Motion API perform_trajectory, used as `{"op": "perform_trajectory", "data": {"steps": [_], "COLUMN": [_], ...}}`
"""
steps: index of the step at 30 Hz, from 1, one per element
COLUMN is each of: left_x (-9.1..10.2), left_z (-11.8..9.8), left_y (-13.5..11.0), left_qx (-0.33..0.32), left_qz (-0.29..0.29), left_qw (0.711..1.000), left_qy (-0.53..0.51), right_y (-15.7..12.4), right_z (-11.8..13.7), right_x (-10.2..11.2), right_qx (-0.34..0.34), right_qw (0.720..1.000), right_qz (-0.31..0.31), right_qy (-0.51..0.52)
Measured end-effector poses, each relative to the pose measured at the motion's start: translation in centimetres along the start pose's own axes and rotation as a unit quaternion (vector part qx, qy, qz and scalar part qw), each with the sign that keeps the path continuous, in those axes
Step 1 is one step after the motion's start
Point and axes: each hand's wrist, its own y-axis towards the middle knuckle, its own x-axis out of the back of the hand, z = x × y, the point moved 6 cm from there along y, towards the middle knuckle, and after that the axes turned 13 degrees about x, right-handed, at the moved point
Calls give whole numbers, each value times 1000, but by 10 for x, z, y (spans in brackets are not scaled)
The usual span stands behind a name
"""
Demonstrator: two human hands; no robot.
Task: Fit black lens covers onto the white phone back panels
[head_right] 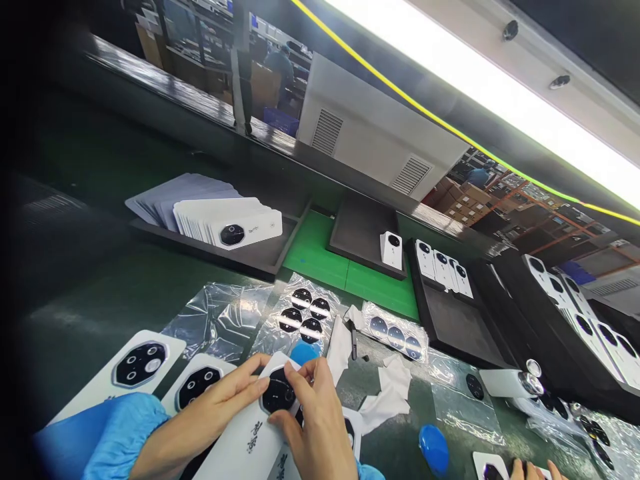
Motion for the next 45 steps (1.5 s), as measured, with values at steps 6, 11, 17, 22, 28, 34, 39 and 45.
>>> {"op": "perform_trajectory", "data": {"steps": [6,11,17,22,28,34,39,45], "left_x": [0,-3,1,0,-2,-3,-6,-5], "left_z": [6,4,5,4,-1,-1,1,2], "left_y": [9,6,8,10,7,7,4,0], "left_qx": [-35,-27,-33,-51,-50,-59,-34,-15], "left_qz": [-11,0,-22,7,27,44,55,51], "left_qw": [999,999,998,999,998,997,998,998], "left_qy": [20,29,47,7,-22,-11,14,40], "right_y": [9,12,13,2,-32,-33,-28,-28], "right_z": [10,14,12,1,-16,-4,4,9], "right_x": [7,11,14,19,0,-21,-14,-14], "right_qx": [24,18,2,-35,-228,-296,-301,-300], "right_qw": [999,999,1000,997,938,839,819,829], "right_qz": [-1,15,17,-33,-173,-222,-252,-254], "right_qy": [-27,-32,2,60,197,400,418,398]}}
